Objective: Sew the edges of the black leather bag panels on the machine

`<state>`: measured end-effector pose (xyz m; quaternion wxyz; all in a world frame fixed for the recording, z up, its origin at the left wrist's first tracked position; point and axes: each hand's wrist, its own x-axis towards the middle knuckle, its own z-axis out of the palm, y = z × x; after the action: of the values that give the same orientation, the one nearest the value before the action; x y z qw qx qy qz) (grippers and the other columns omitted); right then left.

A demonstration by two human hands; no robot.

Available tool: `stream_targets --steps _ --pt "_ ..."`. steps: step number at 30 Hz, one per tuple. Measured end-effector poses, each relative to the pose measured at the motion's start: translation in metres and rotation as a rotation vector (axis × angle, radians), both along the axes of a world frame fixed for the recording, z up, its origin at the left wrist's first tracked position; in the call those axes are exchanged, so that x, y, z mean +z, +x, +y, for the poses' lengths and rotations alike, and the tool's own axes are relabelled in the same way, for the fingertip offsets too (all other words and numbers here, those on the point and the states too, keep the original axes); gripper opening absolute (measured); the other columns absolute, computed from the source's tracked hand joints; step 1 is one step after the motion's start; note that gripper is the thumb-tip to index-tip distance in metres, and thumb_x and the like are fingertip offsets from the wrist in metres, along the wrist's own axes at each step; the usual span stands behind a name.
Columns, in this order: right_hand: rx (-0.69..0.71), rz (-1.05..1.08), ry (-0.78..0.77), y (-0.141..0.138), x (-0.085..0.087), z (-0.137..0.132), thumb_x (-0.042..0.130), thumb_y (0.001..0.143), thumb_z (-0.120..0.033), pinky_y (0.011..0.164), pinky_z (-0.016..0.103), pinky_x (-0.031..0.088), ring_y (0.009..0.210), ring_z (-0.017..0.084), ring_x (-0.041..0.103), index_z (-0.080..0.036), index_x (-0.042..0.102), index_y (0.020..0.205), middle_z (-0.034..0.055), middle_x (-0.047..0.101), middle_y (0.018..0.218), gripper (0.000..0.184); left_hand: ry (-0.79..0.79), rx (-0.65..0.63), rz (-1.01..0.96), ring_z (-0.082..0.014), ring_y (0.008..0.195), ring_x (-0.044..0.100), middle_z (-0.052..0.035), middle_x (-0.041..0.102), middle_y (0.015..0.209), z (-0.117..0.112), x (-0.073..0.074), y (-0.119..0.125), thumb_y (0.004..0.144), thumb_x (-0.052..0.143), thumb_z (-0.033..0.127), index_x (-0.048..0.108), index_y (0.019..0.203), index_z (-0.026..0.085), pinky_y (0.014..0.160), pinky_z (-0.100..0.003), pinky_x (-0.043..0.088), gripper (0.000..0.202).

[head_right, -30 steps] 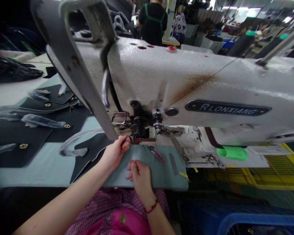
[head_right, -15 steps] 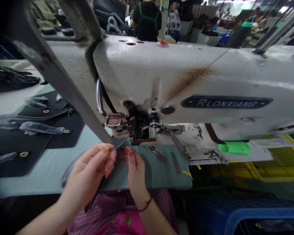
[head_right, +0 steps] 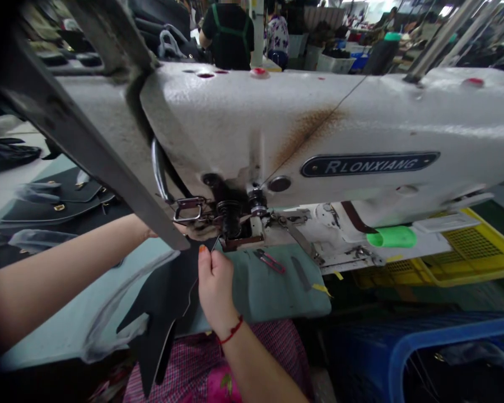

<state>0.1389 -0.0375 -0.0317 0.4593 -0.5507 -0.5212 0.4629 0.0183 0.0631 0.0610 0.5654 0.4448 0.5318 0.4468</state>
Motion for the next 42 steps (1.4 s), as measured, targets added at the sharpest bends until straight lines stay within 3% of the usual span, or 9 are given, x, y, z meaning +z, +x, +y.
stream_targets --steps 3,8,17,23,28,30,33,36,42 --pt "0.033 -0.036 0.01 0.008 0.003 -0.001 0.04 0.093 -0.046 0.049 0.025 0.017 0.051 0.008 0.025 -0.02 0.028 0.056 -0.0053 0.025 0.053 0.047 -0.08 -0.269 0.027 -0.0231 0.078 0.07 0.0001 0.072 0.06 -0.008 -0.013 -0.003 0.042 0.082 -0.001 0.07 0.06 0.013 0.086 -0.042 0.055 0.026" --pt "0.12 -0.016 -0.009 0.026 0.011 0.0 0.042 0.091 -0.046 0.049 0.024 0.017 0.052 0.008 0.024 -0.02 0.028 0.056 -0.0048 0.025 0.055 0.045 -0.037 -0.475 0.044 -0.0213 0.106 0.066 -0.0018 0.077 0.101 -0.019 -0.035 -0.003 0.068 0.08 0.025 0.075 0.096 0.019 0.103 -0.035 0.047 0.029" --pt "0.347 0.169 -0.244 0.056 0.02 0.015 0.053 0.085 -0.052 0.046 0.021 0.02 0.053 0.007 0.029 -0.018 0.039 0.061 -0.0041 0.032 0.058 0.044 -0.072 -0.317 0.108 -0.0253 0.108 0.065 -0.0047 0.075 0.107 -0.043 -0.044 0.004 0.075 0.074 0.04 0.074 0.102 0.018 0.102 -0.039 0.048 0.034" --pt "0.522 0.32 -0.427 0.076 0.031 0.016 0.067 0.078 -0.053 0.049 0.018 0.031 0.054 0.007 0.041 -0.013 0.055 0.072 -0.0022 0.049 0.064 0.042 0.118 -0.216 0.287 -0.0273 0.113 0.062 -0.0066 0.072 0.111 -0.055 -0.058 -0.006 0.084 0.063 0.045 0.069 0.108 0.019 0.105 -0.043 0.044 0.036" --pt "0.627 0.396 -0.514 0.098 0.032 -0.018 0.072 0.078 -0.049 0.055 0.017 0.035 0.058 0.007 0.044 -0.011 0.06 0.076 -0.0015 0.052 0.067 0.04 0.363 0.112 0.588 -0.0269 0.141 0.034 -0.0086 0.045 0.148 -0.111 -0.093 -0.022 0.093 0.046 0.043 0.051 0.135 0.022 0.12 -0.049 0.022 0.047" --pt "0.608 0.46 -0.512 0.101 0.028 -0.036 0.071 0.081 -0.047 0.057 0.018 0.037 0.062 0.008 0.047 -0.01 0.061 0.081 0.0003 0.056 0.072 0.038 0.272 0.128 0.57 -0.0269 0.145 0.027 -0.0068 0.034 0.155 -0.142 -0.112 -0.024 0.094 0.046 0.043 0.042 0.143 0.025 0.121 -0.05 0.019 0.052" --pt "0.553 0.557 -0.502 0.099 0.022 -0.055 0.07 0.084 -0.044 0.063 0.02 0.042 0.07 0.011 0.054 -0.01 0.063 0.093 0.0035 0.062 0.081 0.035 0.082 0.035 0.4 -0.0322 0.14 0.038 -0.0058 0.042 0.152 -0.176 -0.132 -0.019 0.089 0.051 0.049 0.043 0.143 0.031 0.116 -0.053 0.032 0.058" --pt "0.521 0.578 -0.481 0.094 0.019 -0.062 0.07 0.084 -0.042 0.065 0.021 0.045 0.073 0.012 0.057 -0.01 0.064 0.092 0.0044 0.064 0.081 0.033 0.031 0.019 0.274 -0.0362 0.134 0.045 -0.0047 0.055 0.142 -0.183 -0.131 -0.004 0.085 0.056 0.052 0.05 0.138 0.034 0.108 -0.054 0.045 0.056" --pt "0.443 0.44 -0.413 0.09 0.025 -0.065 0.067 0.086 -0.042 0.062 0.021 0.046 0.069 0.012 0.056 -0.009 0.063 0.096 0.0044 0.063 0.081 0.035 -0.113 0.053 -0.004 -0.0351 0.125 0.056 -0.0055 0.063 0.13 -0.168 -0.096 0.034 0.092 0.046 0.048 0.048 0.139 0.03 0.099 -0.056 0.054 0.05"
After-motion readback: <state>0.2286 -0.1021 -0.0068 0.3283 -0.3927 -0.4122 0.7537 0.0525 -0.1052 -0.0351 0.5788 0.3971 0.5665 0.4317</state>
